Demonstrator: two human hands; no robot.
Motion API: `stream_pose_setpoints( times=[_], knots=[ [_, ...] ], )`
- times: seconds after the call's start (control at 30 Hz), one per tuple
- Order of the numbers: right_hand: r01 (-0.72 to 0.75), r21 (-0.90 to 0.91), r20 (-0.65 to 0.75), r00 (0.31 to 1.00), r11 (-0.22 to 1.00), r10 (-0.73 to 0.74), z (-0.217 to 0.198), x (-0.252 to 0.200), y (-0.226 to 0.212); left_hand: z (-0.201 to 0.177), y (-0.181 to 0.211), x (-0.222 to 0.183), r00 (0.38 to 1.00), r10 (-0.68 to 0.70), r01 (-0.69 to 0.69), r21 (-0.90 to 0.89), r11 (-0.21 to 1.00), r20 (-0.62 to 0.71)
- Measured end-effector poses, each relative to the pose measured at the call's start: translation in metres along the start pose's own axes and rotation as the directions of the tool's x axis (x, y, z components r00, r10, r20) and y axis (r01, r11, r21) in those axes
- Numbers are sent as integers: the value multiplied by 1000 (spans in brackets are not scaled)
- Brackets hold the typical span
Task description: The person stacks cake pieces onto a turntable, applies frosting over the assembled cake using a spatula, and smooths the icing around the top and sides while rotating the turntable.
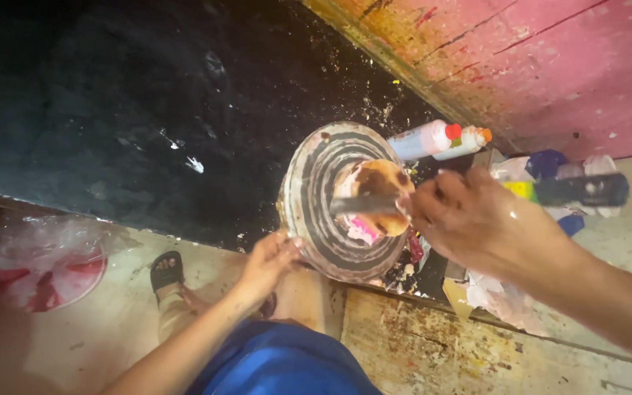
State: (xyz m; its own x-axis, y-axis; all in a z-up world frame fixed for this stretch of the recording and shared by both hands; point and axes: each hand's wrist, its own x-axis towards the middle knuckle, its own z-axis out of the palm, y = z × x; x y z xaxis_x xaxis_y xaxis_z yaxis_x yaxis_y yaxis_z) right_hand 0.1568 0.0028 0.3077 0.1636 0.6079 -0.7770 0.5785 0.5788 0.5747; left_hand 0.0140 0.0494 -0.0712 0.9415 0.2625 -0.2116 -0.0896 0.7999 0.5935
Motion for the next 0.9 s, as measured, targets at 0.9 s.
stream_pose_setpoints(
  times=[0.9],
  knots=[
    [119,22,284,951,993,-120,-23,18,19,-21,10,34,995,93,-90,95,991,-34]
  ],
)
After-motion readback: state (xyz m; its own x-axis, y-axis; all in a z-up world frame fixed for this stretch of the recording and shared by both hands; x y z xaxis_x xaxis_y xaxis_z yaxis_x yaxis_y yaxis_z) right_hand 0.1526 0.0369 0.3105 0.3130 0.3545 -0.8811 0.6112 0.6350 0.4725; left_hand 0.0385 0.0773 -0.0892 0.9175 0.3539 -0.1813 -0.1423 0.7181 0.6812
